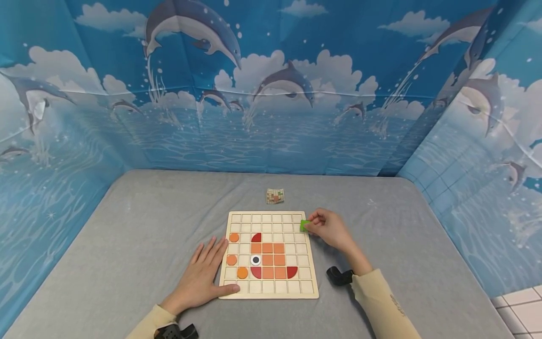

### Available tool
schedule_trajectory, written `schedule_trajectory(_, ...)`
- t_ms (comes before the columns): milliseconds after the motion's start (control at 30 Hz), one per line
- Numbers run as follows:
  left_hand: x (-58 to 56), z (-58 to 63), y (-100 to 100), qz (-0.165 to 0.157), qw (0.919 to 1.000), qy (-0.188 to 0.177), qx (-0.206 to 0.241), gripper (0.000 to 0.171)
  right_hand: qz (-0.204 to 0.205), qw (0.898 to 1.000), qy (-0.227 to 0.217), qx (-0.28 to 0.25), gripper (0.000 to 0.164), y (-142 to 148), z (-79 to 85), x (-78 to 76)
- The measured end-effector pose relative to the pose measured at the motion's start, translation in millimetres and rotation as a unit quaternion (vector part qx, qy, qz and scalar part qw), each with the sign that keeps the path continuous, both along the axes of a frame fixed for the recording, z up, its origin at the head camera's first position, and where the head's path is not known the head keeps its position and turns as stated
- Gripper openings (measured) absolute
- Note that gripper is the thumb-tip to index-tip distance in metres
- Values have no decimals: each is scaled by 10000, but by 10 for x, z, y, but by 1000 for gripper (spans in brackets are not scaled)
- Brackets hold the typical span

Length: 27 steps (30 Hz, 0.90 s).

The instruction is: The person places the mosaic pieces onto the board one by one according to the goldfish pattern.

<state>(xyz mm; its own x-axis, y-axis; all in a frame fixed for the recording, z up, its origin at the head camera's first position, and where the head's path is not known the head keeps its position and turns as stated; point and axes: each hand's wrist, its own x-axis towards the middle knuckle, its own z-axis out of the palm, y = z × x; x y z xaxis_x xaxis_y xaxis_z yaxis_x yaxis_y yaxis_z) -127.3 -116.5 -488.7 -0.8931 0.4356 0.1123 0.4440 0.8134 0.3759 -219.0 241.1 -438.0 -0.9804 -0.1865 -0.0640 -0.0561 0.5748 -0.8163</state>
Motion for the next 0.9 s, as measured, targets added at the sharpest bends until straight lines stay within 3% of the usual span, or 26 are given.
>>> schedule_trajectory(233,-2,16,-1,1,10000,-62,-5,111,177,9995,-210,-134,17,-149,-4,-56)
schedule_trajectory(633,-4,-6,-8,4,10000,-30,5,111,820,9963,170,195,7,-287,-30,-135)
schedule_trajectory(900,-3,-9,-7,27,10000,-41,-12,112,883,9944,348,469,4,-313,-48,-157)
